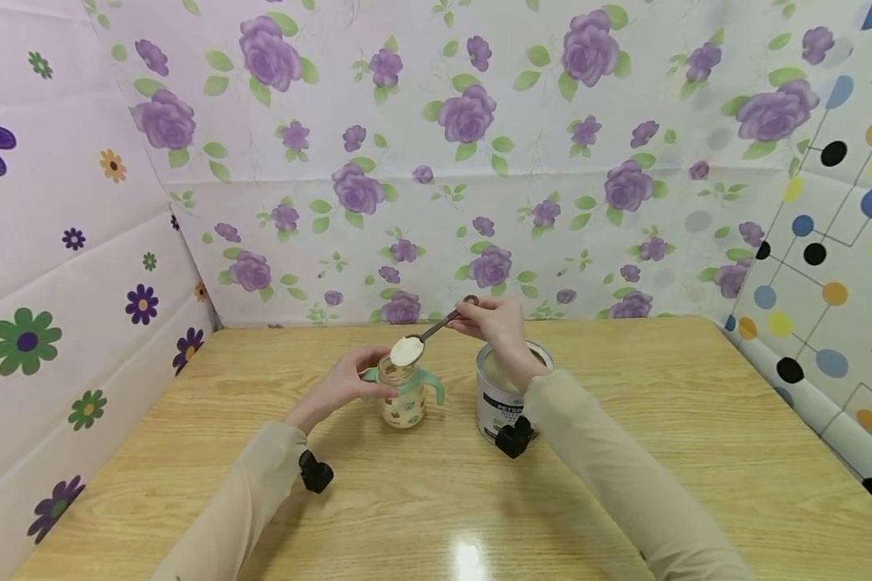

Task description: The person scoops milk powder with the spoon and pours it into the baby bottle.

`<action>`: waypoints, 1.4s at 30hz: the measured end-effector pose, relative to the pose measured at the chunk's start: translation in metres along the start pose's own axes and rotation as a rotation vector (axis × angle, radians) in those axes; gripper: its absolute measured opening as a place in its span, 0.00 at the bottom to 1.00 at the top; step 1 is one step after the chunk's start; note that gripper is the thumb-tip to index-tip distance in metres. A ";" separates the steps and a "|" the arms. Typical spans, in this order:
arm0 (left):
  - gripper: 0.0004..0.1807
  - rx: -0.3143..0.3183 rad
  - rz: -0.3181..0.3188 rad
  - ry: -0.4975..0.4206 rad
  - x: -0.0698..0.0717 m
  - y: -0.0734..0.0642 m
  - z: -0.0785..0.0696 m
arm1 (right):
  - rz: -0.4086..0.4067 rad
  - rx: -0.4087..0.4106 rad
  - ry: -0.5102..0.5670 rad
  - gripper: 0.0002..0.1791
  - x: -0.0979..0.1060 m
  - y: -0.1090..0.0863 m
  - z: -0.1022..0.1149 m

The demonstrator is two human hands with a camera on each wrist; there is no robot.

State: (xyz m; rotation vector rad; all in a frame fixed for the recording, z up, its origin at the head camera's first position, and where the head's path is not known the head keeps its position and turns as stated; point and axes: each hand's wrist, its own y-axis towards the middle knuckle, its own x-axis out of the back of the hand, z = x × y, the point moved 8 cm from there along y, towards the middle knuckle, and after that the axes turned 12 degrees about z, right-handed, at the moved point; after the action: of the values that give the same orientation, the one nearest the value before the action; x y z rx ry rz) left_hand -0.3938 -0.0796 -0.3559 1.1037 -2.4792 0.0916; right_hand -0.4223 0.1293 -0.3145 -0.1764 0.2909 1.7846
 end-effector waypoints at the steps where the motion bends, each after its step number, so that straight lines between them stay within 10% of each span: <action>1: 0.32 0.003 -0.002 -0.002 0.000 0.000 0.001 | -0.004 0.000 0.002 0.05 -0.001 0.000 0.000; 42: 0.31 0.046 -0.010 -0.002 -0.001 0.000 0.004 | 0.092 0.082 -0.295 0.08 -0.040 0.003 -0.002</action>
State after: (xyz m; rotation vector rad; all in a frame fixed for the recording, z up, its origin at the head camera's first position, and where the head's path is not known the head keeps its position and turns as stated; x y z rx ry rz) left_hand -0.3947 -0.0802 -0.3596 1.1356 -2.4844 0.1449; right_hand -0.4163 0.0905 -0.3046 0.1603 0.1619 1.8576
